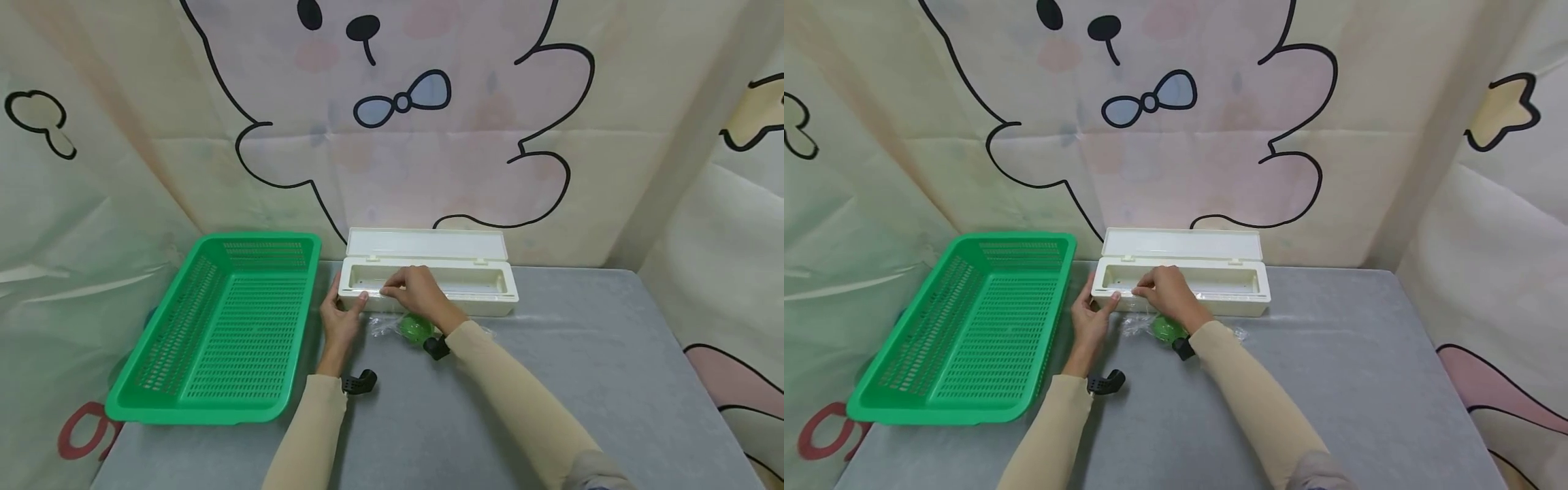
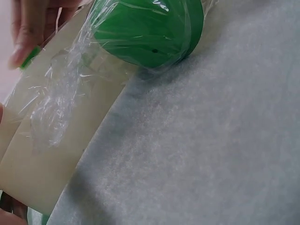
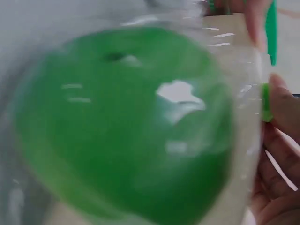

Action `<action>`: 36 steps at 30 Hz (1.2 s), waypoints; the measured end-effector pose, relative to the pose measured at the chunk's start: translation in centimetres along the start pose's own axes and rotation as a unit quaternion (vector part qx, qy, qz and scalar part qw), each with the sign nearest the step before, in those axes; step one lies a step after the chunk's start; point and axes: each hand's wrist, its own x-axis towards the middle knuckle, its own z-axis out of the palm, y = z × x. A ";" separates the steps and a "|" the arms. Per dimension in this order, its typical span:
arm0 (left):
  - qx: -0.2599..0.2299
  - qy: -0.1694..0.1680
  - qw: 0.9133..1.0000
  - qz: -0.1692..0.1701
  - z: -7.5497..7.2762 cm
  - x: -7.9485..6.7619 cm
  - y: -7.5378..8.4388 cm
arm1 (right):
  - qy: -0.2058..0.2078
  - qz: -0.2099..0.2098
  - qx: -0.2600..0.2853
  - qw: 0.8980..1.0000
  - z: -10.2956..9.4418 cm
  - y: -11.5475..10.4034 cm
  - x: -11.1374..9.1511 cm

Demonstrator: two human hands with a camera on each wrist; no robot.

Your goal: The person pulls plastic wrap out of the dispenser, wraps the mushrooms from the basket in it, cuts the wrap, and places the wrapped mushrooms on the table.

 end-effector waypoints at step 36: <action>-0.005 0.014 0.999 -0.030 0.1 -0.1 0.1 | 0.112 -0.137 -0.155 0.972 -8.0 8.9 -8.5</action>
